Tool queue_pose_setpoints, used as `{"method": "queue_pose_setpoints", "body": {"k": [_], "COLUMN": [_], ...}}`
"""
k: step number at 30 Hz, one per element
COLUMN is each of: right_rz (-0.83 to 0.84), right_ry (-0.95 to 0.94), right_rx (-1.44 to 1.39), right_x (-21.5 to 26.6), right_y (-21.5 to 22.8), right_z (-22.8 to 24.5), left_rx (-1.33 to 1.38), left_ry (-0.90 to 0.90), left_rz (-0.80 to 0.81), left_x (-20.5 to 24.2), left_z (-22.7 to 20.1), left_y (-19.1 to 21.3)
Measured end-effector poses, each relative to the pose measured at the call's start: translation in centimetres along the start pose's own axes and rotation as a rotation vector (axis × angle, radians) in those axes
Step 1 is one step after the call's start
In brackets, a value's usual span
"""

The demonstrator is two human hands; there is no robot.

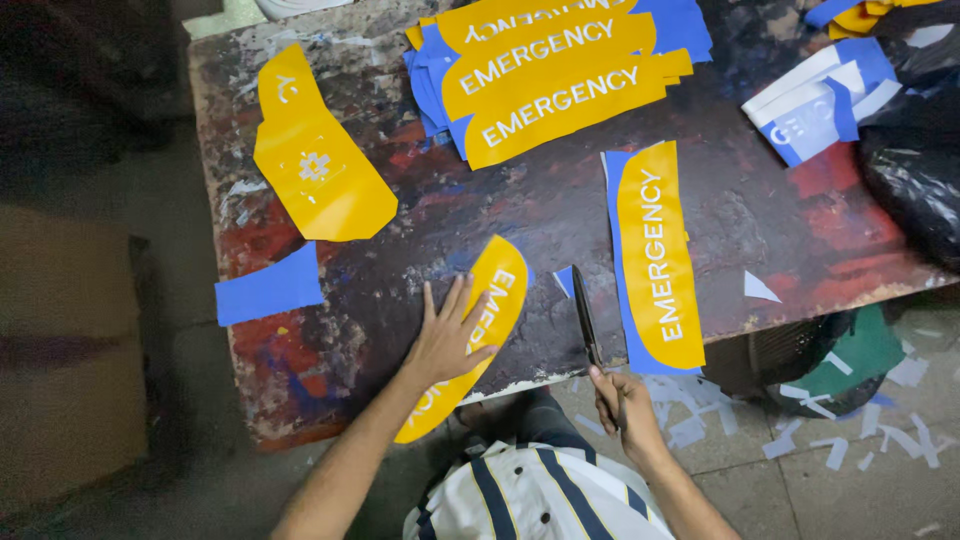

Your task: The person uses shears to cut yellow and blue printed sheets into curved shapes with the word 'EMERGENCY' on them. They trim the edges of each sheet, flip them over, and stack the finished pieces on the table.

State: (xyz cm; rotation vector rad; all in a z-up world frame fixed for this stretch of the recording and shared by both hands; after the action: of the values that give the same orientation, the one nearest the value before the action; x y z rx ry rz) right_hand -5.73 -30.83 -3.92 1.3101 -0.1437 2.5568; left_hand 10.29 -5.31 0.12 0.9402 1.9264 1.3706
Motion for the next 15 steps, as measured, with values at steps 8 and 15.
{"method": "queue_pose_setpoints", "body": {"k": [8,15], "right_rz": [-0.026,0.017], "right_ry": [-0.032,-0.065], "right_rx": [-0.003,0.004], "right_x": [0.5,0.6], "right_y": [1.5,1.3], "right_z": [-1.4,-3.0], "left_rx": [-0.019,0.115], "left_ry": [-0.412,0.135], "left_rz": [0.104,-0.218], "left_x": [-1.7,-7.8], "left_z": [-2.2,-5.2], "left_y": [3.7,1.6]}}
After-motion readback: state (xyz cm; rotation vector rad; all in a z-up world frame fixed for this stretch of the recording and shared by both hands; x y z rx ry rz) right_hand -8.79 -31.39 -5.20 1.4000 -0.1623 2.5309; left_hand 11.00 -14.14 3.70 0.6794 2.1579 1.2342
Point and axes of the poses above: each hand's wrist, its own x-axis away from the middle knuckle, its own y-axis out of the back of the hand, z = x × y, the point moved 10 cm from there along -x, towards the middle knuckle, and after that the axes turned 13 degrees about -y, right-handed, at the moved point
